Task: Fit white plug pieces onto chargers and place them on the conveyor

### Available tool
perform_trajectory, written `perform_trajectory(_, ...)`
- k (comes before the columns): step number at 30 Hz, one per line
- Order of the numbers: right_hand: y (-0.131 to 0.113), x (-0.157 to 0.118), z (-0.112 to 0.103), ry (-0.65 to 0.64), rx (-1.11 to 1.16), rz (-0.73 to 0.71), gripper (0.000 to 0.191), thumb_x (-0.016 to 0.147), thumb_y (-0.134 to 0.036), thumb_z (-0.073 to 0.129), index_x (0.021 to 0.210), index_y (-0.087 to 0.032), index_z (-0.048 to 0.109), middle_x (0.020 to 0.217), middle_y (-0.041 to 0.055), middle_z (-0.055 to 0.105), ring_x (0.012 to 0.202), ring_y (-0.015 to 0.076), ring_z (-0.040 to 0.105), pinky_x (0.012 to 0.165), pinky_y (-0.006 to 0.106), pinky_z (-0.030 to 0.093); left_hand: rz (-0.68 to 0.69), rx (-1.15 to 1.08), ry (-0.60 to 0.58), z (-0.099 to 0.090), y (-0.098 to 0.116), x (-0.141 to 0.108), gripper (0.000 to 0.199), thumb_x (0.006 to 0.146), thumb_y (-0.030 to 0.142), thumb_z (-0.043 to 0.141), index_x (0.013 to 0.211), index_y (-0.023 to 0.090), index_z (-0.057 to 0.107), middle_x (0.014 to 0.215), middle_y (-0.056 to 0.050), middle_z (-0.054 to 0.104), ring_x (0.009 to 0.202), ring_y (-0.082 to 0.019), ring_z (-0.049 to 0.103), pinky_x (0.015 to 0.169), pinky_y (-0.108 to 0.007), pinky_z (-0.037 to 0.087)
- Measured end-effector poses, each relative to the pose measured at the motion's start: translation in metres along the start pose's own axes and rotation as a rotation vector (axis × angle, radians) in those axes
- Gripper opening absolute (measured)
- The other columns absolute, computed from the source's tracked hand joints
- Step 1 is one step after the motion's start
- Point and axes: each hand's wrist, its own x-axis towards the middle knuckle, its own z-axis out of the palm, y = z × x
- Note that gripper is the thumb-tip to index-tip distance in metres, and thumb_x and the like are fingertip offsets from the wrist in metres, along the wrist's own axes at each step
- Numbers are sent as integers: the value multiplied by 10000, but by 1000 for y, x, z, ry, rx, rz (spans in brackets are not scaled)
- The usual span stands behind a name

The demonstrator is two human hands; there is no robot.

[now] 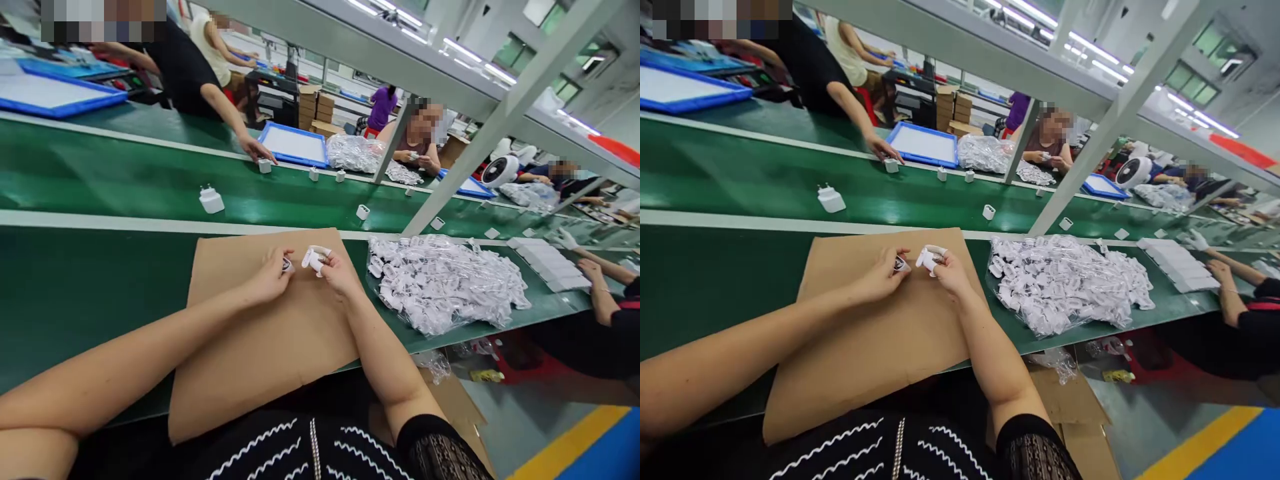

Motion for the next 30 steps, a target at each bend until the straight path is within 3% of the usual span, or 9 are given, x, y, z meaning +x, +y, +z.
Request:
perform_trajectory(2,3,-1,2,21,-26,3,408,697,-259,786,1091,-218,689,940,11,781,735,107,659,661,206,508,-3,-68,-12,-2,1,-16,584,866,443,632,1366,170,503,1349,-168,565,1293,-337,559,1136,-526,436)
perform_trajectory(6,0,-8,6,30,-132,-67,439,724,-301,774,1141,-214,667,879,3,737,735,125,700,745,266,564,-18,-131,-47,-7,-5,-28,871,722,591,797,1428,186,486,1430,-177,557,1359,-372,523,1130,-516,436)
perform_trajectory(9,-7,-16,8,19,-238,-98,529,726,-286,755,1243,-239,656,866,-21,696,678,120,685,691,267,562,-13,-216,-32,-5,-8,-29,685,778,569,741,1324,188,581,1330,-151,626,1256,-338,589,1055,-481,478)
perform_trajectory(11,-12,-21,8,-29,-304,-68,411,740,-299,731,1145,-228,713,861,-8,699,641,119,657,635,267,547,-13,-245,-15,-2,-7,-30,503,810,566,717,1146,196,657,1144,-110,680,1094,-304,641,956,-447,508)
perform_trajectory(13,-14,-23,9,-69,-302,-37,290,747,-336,743,1006,-207,751,838,10,711,646,127,649,633,279,547,7,-232,3,-1,-4,-30,453,795,586,747,1026,201,681,1023,-84,682,995,-289,644,887,-426,508)
perform_trajectory(17,-15,-24,12,-108,-229,-2,488,694,-408,862,1128,-222,740,862,20,724,769,168,687,713,308,560,91,-205,17,-3,-1,-32,444,782,571,773,1025,208,697,1039,-78,686,1000,-287,636,879,-415,497)
perform_trajectory(19,-15,-25,15,-81,-318,-75,477,716,-439,863,1132,-237,743,939,35,719,835,180,686,759,325,566,88,-206,-2,-4,-1,-32,388,823,546,735,1012,209,710,1006,-73,688,972,-278,638,857,-404,495)
perform_trajectory(24,-14,-28,25,20,-788,-430,122,894,-308,712,971,-249,786,1087,60,690,1069,215,637,993,383,508,49,-232,-22,-5,-2,-32,405,828,577,744,952,191,744,922,-70,682,902,-272,634,782,-383,476)
perform_trajectory(30,-3,-20,26,-52,-1094,-526,222,910,-150,617,1041,-242,771,1041,49,738,1047,229,607,981,384,443,47,-271,-7,-6,-1,-30,368,805,551,764,846,187,729,868,-59,659,852,-252,621,767,-370,467)
